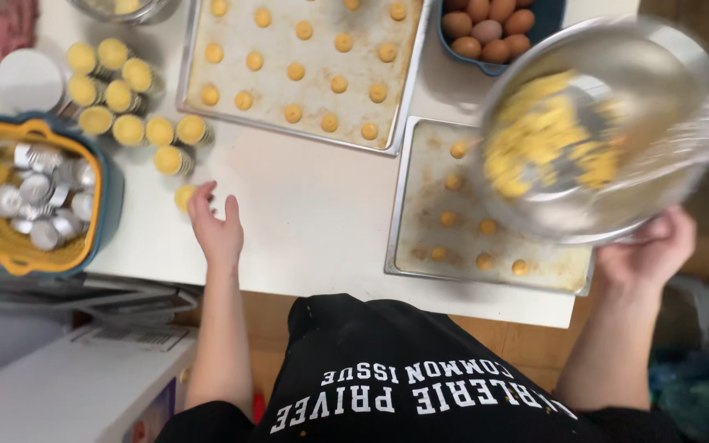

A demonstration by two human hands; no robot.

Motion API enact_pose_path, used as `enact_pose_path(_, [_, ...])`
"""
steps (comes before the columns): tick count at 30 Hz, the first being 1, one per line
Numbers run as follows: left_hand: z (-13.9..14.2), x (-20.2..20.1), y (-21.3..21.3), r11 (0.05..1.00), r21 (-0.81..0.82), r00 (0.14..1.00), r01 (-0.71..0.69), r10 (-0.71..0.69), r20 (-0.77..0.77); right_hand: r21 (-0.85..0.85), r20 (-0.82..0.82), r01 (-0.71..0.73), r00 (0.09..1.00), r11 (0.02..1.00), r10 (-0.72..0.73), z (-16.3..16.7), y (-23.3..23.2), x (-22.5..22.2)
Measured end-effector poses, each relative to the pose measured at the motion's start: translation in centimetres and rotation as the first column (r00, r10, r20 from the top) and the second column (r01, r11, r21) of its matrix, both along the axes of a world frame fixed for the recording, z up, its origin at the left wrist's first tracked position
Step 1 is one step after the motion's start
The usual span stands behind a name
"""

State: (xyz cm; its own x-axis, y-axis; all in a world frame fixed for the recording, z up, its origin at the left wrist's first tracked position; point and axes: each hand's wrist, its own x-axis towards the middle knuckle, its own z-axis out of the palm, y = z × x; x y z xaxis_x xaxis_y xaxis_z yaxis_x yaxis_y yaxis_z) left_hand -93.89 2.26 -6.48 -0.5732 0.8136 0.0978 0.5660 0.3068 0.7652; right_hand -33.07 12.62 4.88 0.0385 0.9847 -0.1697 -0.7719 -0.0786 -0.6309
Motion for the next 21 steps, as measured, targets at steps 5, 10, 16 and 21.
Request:
enact_pose_path(5, [2.4, -4.5, 8.5, 0.971, -0.169, 0.896, 0.169, -0.223, -0.384, -0.051, 0.149, 0.328, 0.937, 0.943, -0.317, 1.1, 8.4, -0.6])
enact_pose_path(10, [4.0, -6.6, 15.9, 0.798, -0.587, 0.691, 0.139, -0.502, -0.520, -0.138, -0.015, 0.278, 0.959, 0.951, -0.282, 0.8, 14.1, -5.1])
enact_pose_path(16, [3.0, -7.8, 16.2, 0.726, -0.679, 0.624, 0.103, -0.579, -0.525, -0.253, 0.019, 0.250, 0.967, 0.935, -0.253, -0.4, 16.6, -8.7])
enact_pose_path(21, [2.7, -8.8, 14.7, 0.684, -0.720, 0.589, 0.119, -0.632, -0.503, -0.284, 0.116, 0.247, 0.968, 0.927, -0.222, -1.3, 19.1, -8.9])
